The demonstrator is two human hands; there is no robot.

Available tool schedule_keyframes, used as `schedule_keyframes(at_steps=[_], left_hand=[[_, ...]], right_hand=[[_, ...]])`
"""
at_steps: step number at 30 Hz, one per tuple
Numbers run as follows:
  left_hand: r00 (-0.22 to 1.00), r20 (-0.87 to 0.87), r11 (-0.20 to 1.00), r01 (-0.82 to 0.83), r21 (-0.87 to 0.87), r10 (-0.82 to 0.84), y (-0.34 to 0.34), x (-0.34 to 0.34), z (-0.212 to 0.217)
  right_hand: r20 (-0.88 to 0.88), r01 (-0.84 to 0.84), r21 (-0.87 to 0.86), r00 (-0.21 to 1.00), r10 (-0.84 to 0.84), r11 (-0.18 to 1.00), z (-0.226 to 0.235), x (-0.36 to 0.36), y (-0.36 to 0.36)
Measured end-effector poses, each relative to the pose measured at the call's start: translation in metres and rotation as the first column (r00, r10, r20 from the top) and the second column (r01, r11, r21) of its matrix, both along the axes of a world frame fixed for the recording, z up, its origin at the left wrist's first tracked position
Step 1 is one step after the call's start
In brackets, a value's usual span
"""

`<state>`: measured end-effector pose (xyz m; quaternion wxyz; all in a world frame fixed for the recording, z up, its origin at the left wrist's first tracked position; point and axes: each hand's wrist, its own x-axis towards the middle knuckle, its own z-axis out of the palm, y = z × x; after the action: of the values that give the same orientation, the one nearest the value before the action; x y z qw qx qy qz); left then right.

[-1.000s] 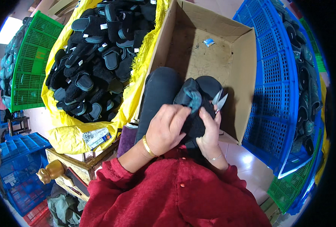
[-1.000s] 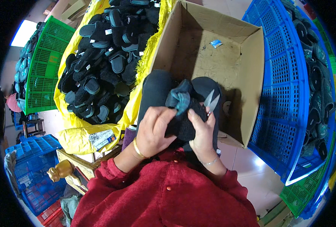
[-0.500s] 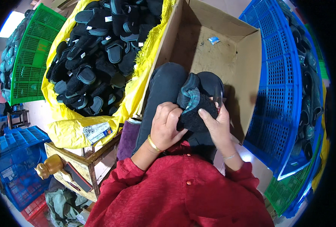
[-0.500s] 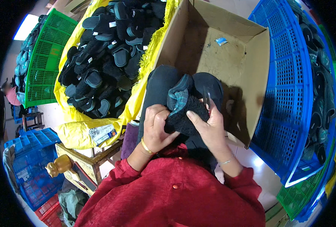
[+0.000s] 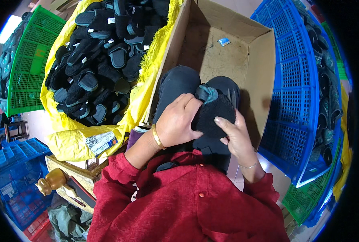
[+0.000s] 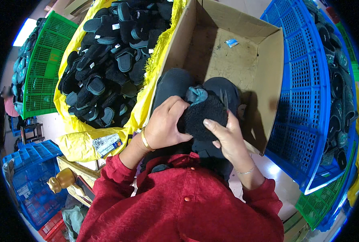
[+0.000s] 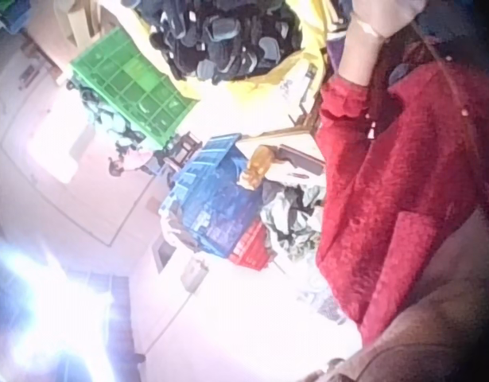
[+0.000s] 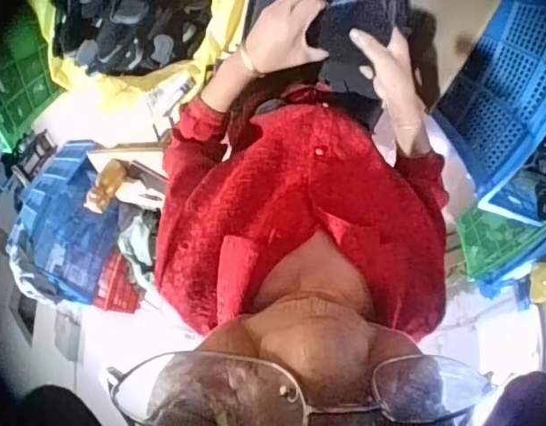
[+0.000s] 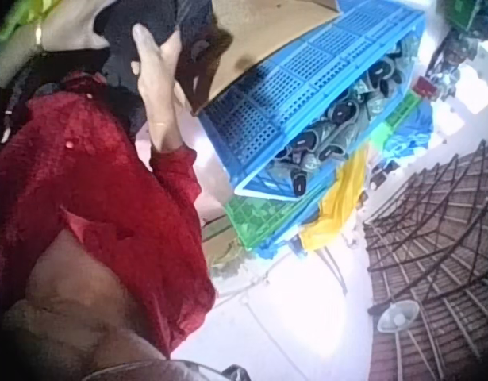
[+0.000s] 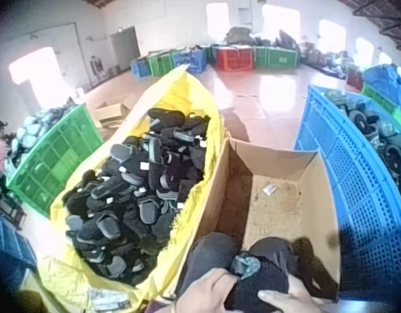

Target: The person trims excess fabric and threads from black slippers using a small blade. They pick up slippers from a yellow sack, trim edges and tags, and place the finished slippers into a blue crate.

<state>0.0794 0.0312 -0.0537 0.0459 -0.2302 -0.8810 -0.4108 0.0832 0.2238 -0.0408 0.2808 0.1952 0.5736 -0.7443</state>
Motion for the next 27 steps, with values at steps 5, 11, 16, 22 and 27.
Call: schedule_keyframes(at_steps=[5, 11, 16, 22, 27], left_hand=[[0.995, 0.025, 0.995, -0.094, 0.016, 0.093, 0.005, 0.025, -0.007], [0.958, -0.015, 0.953, -0.283, 0.109, 0.287, 0.018, 0.045, -0.025], [0.942, -0.004, 0.921, -0.326, 0.214, 0.335, 0.018, 0.047, -0.036], [0.880, 0.143, 0.847, -0.474, 0.240, 0.452, 0.022, 0.053, -0.040], [0.736, 0.384, 0.714, -0.661, 0.230, 0.557, 0.035, 0.062, -0.034]], right_hand=[[-0.172, -0.398, 0.032, 0.902, 0.397, 0.917, -0.012, -0.016, 0.027], [0.027, -0.587, -0.032, 0.809, 0.588, 0.809, 0.009, -0.034, 0.027], [0.210, -0.462, 0.013, 0.869, 0.449, 0.887, 0.023, -0.027, 0.000], [-0.031, -0.383, 0.160, 0.919, 0.393, 0.910, 0.005, -0.014, -0.012], [-0.027, -0.385, 0.318, 0.910, 0.414, 0.866, 0.015, -0.016, -0.029]])
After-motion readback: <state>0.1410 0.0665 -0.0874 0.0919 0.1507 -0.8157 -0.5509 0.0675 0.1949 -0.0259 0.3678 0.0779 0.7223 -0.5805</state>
